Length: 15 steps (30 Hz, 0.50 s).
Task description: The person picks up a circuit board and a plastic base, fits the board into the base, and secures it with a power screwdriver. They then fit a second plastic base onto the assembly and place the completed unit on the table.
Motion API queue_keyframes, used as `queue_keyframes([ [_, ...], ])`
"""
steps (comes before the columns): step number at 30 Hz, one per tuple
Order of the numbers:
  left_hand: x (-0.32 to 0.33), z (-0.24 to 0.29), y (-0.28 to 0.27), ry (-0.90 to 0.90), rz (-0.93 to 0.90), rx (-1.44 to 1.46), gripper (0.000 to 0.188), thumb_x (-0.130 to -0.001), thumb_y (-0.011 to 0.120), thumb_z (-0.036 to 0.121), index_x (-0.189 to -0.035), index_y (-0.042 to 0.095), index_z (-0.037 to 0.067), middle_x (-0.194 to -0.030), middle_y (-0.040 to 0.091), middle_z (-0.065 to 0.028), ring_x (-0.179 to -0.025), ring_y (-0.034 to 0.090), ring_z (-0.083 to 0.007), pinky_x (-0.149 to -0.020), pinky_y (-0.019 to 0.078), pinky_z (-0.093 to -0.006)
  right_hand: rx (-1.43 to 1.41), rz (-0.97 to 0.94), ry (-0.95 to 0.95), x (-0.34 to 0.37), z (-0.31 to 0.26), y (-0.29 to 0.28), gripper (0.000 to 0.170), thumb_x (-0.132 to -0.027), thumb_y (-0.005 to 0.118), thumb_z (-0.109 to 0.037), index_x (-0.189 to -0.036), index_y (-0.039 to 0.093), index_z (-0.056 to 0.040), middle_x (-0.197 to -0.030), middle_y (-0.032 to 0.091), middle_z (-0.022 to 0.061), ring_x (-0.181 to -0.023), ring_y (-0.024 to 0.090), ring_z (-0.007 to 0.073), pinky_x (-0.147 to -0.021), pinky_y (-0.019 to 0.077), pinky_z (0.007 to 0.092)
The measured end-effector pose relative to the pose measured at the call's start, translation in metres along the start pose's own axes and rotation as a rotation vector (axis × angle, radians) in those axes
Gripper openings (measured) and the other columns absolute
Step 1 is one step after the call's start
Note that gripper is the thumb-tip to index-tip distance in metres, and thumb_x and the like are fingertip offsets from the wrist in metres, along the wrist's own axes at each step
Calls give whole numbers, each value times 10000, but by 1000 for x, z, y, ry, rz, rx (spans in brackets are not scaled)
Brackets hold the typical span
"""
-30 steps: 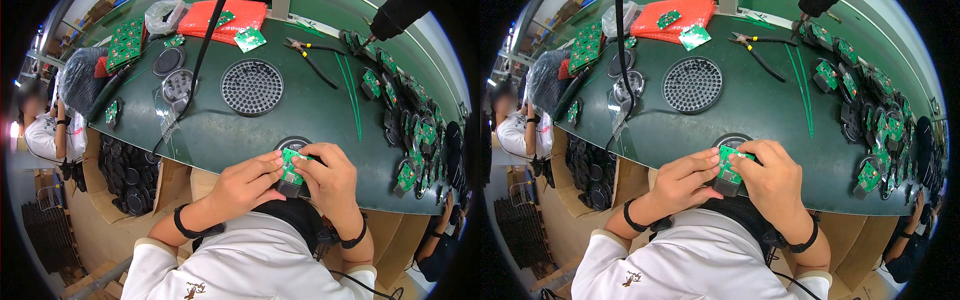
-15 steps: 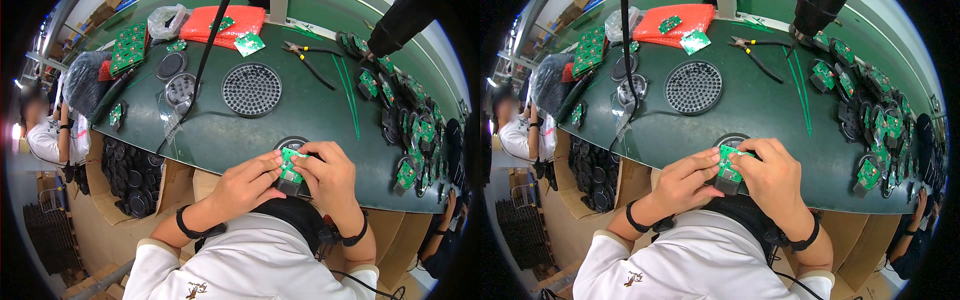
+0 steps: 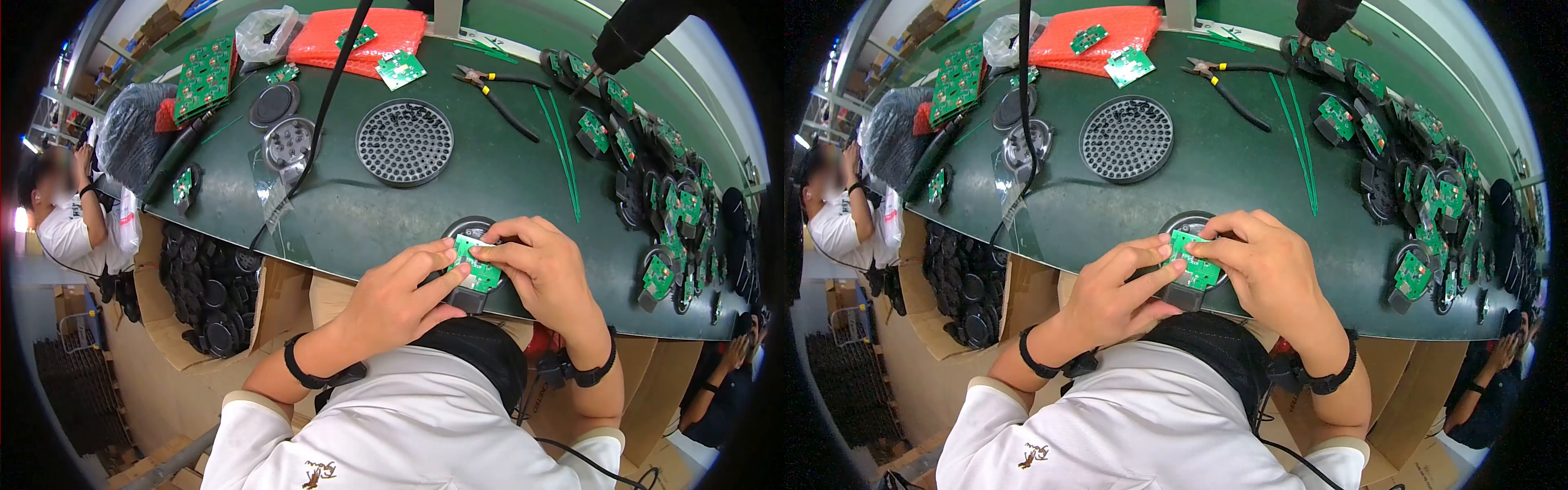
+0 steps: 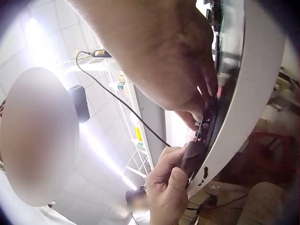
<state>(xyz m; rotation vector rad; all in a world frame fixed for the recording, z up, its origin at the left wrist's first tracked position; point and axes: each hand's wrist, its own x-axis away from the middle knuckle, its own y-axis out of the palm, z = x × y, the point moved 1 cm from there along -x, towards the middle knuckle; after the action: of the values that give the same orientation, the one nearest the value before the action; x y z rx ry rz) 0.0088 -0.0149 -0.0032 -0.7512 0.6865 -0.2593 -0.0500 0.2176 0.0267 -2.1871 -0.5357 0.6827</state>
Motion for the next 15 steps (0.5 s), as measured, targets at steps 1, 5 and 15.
queue_keyframes([
  [1, 0, 0, 0, 5, -1, -6, 628, -718, 901, 241, -1278, 718, 24, -1203, 670, -150, -1219, 688, -352, -898, 618, -400, 1, -1, -2, 0, 0, 0, 271, -799, 751, -2, -1021, 825, -138, -1057, 738, 14, -913, 702, 252, -756, 586, 372],
  [5, 0, 0, 0, 23, 4, -25, 626, -720, 895, 235, -1275, 711, 12, -1197, 667, -147, -1218, 688, -353, -881, 617, -399, 31, 4, 4, 0, -3, 1, 286, -797, 742, 17, -1023, 828, -136, -1055, 738, 19, -923, 703, 254, -758, 586, 379],
  [15, 0, 7, -4, -43, -24, -13, 556, -800, 871, 275, -1281, 732, 35, -1219, 678, -155, -1227, 686, -374, -961, 609, -417, -7, -3, -40, -3, -2, 1, 299, -788, 737, 50, -1037, 821, -93, -1068, 735, 75, -996, 701, 298, -829, 594, 390],
])
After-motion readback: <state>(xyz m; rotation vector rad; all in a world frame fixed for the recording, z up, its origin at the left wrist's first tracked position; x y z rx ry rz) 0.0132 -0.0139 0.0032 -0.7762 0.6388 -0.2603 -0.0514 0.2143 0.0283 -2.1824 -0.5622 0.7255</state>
